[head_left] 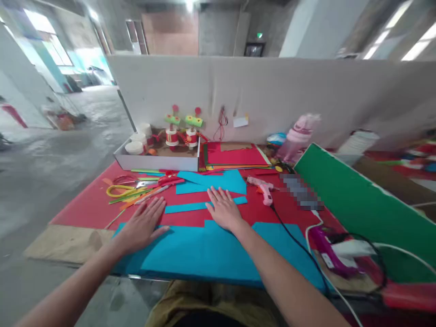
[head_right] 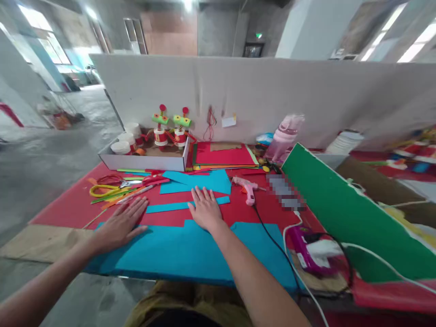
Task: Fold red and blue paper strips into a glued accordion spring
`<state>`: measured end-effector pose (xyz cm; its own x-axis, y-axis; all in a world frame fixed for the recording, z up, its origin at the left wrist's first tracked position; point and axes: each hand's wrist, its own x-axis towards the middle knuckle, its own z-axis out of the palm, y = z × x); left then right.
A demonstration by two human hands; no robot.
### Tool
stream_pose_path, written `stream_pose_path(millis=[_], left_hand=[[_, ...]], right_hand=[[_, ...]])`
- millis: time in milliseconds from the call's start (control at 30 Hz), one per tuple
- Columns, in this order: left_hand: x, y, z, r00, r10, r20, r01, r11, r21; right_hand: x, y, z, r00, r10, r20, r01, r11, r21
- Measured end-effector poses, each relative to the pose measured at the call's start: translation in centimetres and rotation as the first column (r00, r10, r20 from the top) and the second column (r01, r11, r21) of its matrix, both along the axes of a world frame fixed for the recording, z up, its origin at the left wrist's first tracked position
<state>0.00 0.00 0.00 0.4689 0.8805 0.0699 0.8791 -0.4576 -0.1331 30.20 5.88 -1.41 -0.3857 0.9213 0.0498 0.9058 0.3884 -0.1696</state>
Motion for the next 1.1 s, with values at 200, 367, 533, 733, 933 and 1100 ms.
stream_pose_path(millis=[200, 367, 533, 733, 933, 1100], left_hand=[[3.4, -0.4, 2.2, 0.994, -0.052, 0.097, 0.044, 0.995, 0.088], [7.6, 0.9, 1.2, 0.996, -0.057, 0.066, 0.059, 0.998, -0.023], [9.0, 3.8, 1.8, 0.989, -0.138, 0.05, 0.135, 0.99, 0.046], [11.0, 5.4, 1.2, 0.974, -0.158, 0.16, 0.147, 0.986, 0.081], [10.9, 3.7, -1.4, 0.925, -0.278, 0.258, 0.27, 0.96, 0.069], [8.8, 3.0, -1.3, 0.933, -0.264, 0.246, 0.255, 0.965, 0.069]], right_hand=[[0.1, 0.0, 0.0, 0.999, -0.001, -0.032, 0.0, 1.0, -0.005], [0.2, -0.2, 0.2, 0.996, 0.008, -0.089, -0.004, 0.999, 0.035], [0.1, -0.9, 1.2, 0.977, 0.059, -0.207, -0.014, 0.978, 0.21], [-0.2, -1.6, 0.7, 0.975, 0.178, -0.134, -0.169, 0.983, 0.076], [0.9, -1.5, 0.7, 0.973, 0.205, -0.104, -0.202, 0.979, 0.035], [4.7, -2.0, 0.8, 0.984, 0.152, -0.092, -0.155, 0.988, -0.019]])
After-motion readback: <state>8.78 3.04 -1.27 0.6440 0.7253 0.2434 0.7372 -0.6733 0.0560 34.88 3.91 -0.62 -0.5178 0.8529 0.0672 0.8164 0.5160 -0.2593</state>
